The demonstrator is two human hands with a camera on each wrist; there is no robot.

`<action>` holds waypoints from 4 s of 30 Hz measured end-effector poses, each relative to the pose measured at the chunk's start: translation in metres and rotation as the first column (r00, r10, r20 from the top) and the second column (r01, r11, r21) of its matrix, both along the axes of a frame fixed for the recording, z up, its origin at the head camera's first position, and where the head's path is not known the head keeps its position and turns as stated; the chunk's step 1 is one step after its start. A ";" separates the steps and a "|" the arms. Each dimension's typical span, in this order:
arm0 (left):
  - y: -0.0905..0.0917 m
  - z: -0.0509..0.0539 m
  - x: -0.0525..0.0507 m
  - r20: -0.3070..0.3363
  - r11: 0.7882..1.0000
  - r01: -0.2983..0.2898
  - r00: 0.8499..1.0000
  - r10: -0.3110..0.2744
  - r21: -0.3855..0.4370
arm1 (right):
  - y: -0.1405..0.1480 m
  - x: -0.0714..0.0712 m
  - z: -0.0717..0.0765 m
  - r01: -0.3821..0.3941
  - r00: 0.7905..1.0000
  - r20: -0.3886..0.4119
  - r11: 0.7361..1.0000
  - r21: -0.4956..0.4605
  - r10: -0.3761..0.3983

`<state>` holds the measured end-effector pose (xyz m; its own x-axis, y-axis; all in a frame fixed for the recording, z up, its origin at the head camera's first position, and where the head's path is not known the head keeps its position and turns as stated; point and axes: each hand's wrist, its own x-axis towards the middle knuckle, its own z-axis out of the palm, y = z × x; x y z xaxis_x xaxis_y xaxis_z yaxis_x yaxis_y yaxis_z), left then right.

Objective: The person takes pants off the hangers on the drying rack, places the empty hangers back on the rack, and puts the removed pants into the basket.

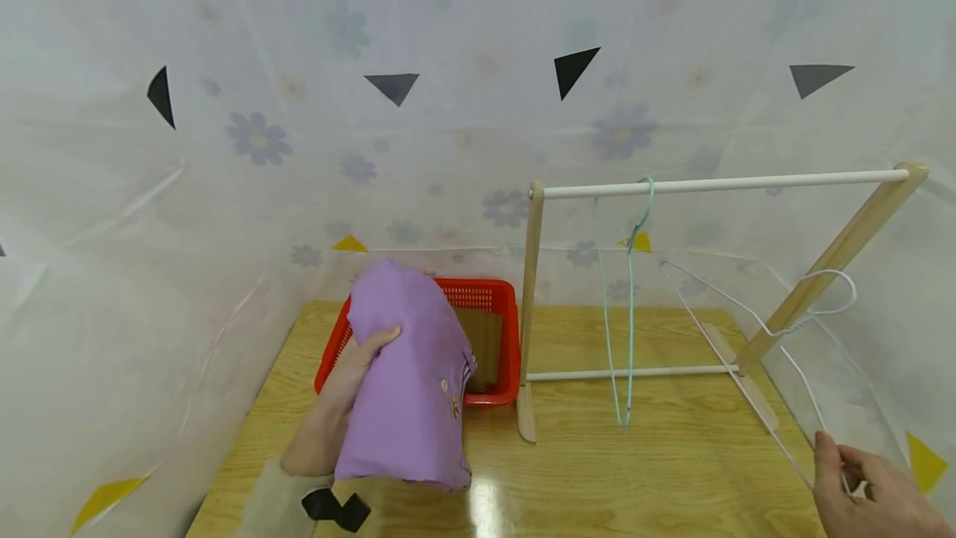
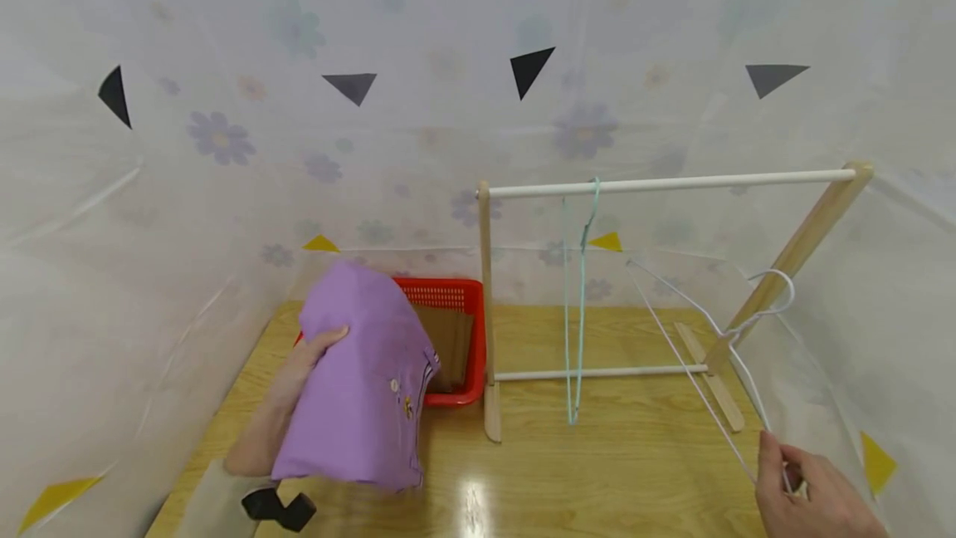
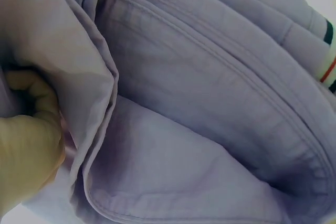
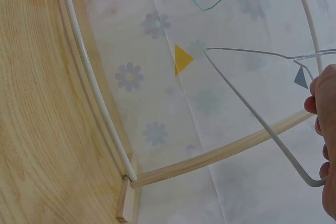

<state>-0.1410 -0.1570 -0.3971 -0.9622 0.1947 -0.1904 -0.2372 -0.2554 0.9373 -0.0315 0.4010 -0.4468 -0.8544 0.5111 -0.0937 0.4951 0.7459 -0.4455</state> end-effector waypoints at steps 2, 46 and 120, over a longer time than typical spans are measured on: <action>0.000 0.001 -0.004 0.005 1.000 -0.027 1.000 0.027 0.001 | 0.000 0.000 0.000 0.000 1.000 0.013 1.000 -0.007 0.000; 0.023 0.010 -0.066 -0.003 0.916 -0.298 0.951 0.311 0.269 | 0.006 0.002 -0.005 0.001 0.996 -0.094 1.000 0.030 0.002; 0.081 -0.019 -0.169 0.107 0.554 -0.583 0.740 0.664 0.594 | 0.005 -0.002 0.000 0.028 0.999 0.031 0.999 -0.024 -0.028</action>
